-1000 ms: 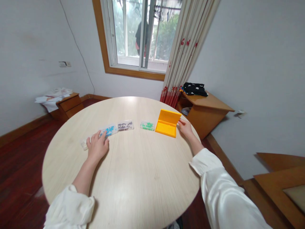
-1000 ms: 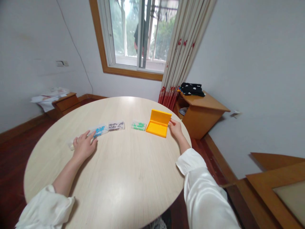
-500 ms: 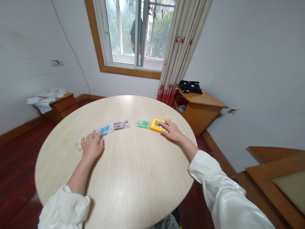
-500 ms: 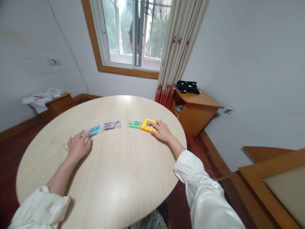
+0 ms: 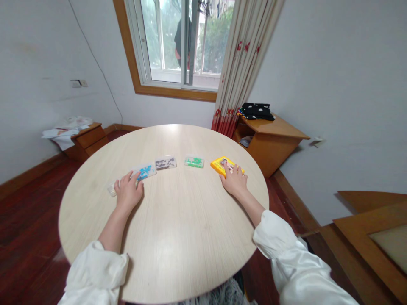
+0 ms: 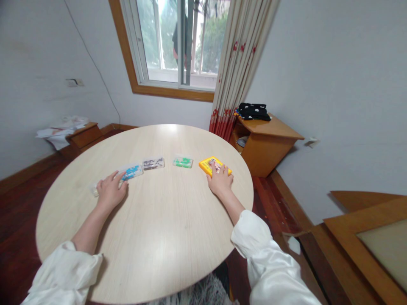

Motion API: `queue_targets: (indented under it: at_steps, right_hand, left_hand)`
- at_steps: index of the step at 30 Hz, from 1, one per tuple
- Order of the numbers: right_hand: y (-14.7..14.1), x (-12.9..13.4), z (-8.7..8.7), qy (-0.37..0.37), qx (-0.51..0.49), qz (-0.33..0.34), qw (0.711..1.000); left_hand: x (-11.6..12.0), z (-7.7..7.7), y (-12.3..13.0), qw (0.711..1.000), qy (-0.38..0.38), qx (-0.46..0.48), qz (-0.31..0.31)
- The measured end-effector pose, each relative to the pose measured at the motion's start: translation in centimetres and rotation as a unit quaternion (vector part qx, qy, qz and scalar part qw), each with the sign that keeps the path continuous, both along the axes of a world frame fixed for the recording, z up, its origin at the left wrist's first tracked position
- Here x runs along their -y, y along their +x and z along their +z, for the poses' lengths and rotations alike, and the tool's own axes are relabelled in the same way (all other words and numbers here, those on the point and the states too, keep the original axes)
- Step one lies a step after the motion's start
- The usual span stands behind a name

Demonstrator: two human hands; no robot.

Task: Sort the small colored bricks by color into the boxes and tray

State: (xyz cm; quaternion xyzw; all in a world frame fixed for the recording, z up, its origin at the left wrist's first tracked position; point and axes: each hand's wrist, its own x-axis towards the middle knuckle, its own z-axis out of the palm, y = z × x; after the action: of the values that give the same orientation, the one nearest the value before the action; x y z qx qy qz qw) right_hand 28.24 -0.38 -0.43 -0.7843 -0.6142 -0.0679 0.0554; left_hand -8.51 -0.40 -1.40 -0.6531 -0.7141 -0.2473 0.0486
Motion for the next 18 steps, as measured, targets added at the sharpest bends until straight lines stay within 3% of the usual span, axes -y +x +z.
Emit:
queue_targets:
  at_steps: [7, 9, 13, 16, 18]
  right_hand:
    - [-0.9, 1.0, 1.1, -0.036, 0.000, -0.029, 0.999]
    - [-1.8, 0.7, 1.8, -0.019, -0.005, 0.025, 0.999]
    - [-4.5, -1.3, 3.4, -0.018, -0.035, 0.218, 0.975]
    - [-6.5, -4.3, 4.1, -0.010, -0.053, 0.268, 0.962]
    - [-7.4, -6.5, 4.2, -0.028, -0.069, 0.260, 0.963]
  left_hand:
    - [-0.1, 0.0, 0.0, 0.999, 0.013, 0.033, -0.009]
    - [-0.2, 0.0, 0.1, 0.999, 0.015, 0.036, -0.010]
    - [-0.2, 0.1, 0.1, 0.999, 0.016, 0.040, -0.008]
    - [-0.2, 0.1, 0.0, 0.999, 0.019, 0.049, -0.005]
    - [-0.2, 0.1, -0.1, 0.998, 0.020, 0.053, -0.003]
